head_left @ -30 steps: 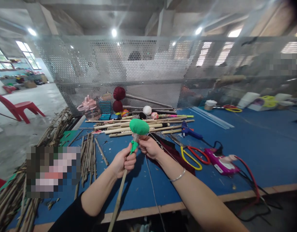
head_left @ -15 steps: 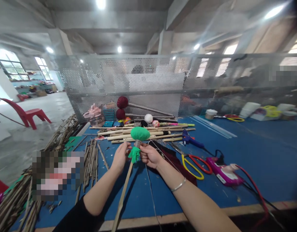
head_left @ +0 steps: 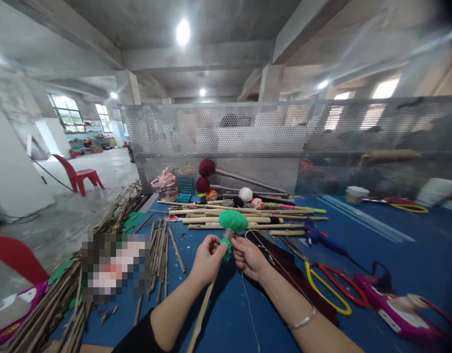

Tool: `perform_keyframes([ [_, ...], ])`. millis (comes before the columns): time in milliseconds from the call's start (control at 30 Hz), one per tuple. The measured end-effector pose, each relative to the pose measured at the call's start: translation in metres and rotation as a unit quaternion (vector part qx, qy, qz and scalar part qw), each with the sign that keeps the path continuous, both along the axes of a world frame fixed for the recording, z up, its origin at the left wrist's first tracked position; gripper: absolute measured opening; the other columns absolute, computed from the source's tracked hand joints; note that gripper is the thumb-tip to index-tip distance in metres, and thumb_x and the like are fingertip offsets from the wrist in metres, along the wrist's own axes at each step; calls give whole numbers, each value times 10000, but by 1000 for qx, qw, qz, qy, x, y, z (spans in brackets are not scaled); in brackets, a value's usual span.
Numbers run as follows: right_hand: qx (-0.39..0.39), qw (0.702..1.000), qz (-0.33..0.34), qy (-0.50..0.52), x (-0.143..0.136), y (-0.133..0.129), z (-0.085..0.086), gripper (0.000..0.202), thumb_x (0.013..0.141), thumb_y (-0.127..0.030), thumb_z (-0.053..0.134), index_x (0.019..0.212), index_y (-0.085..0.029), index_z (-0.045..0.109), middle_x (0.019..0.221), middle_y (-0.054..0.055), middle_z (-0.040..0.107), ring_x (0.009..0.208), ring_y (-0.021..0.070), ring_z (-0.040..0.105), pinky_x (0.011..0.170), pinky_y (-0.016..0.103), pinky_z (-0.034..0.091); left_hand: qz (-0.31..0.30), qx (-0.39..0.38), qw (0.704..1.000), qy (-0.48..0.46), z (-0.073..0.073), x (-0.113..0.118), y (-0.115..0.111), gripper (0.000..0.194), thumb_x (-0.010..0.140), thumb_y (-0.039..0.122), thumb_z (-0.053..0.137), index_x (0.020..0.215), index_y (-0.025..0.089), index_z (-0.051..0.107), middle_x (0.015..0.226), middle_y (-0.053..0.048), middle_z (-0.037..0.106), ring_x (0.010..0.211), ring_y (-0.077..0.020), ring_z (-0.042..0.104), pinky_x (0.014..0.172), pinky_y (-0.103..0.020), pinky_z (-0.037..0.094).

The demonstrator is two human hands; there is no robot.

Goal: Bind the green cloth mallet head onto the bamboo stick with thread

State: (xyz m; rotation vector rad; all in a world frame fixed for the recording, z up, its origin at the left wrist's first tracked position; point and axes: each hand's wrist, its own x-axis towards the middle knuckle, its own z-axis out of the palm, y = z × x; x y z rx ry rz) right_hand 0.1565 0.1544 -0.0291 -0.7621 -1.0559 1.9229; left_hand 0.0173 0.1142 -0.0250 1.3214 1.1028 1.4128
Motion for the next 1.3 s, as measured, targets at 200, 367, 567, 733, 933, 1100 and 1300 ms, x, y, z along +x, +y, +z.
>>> perform_keyframes([
  [200,-1,1000,-5,-25,0,0,-2,422,642,-433,695,863,-173,448,407,-147,186,363,16,48,325,147,39,7,-42,998,52,-3,1,3,262,641,341,657,735,145,511,544,56,442,487,-64,342,484,-198,275],
  [367,7,1000,-2,-26,0,1,1,397,650,-420,696,849,-167,463,413,-144,180,361,13,48,326,146,35,13,-64,996,59,0,1,3,289,620,394,656,653,133,537,477,60,439,434,-55,339,447,-200,253],
  [567,15,999,36,36,1,-2,8,416,670,-414,684,937,-153,502,398,-146,170,350,14,52,330,150,43,-138,-158,972,-108,13,1,-4,388,629,502,640,699,151,489,468,50,465,367,-46,377,390,-177,302],
  [733,23,999,13,26,0,-6,11,414,620,-402,720,864,-132,524,374,-147,191,338,8,66,330,159,33,-138,-179,968,-111,13,-4,-4,378,674,502,600,696,134,516,528,23,486,428,-72,448,422,-198,382],
  [933,23,999,-23,-27,-7,-7,8,381,623,-441,700,729,-148,480,383,-138,213,334,7,99,325,164,47,44,-9,995,94,15,-1,-12,414,702,430,581,1021,170,532,853,-31,598,672,-125,545,592,-232,427],
  [1100,53,996,-34,-70,-11,-8,4,380,642,-462,672,648,-158,445,392,-127,234,332,9,128,321,168,65,101,9,976,194,12,1,-11,233,630,292,638,807,163,557,688,0,603,611,-119,534,588,-225,413],
  [1300,72,989,-91,-88,-8,-5,7,322,607,-387,708,659,-160,487,403,-115,315,313,13,186,309,169,93,86,-103,986,96,20,-5,-7,261,656,362,619,805,175,513,552,52,554,350,-65,428,342,-177,326],
])
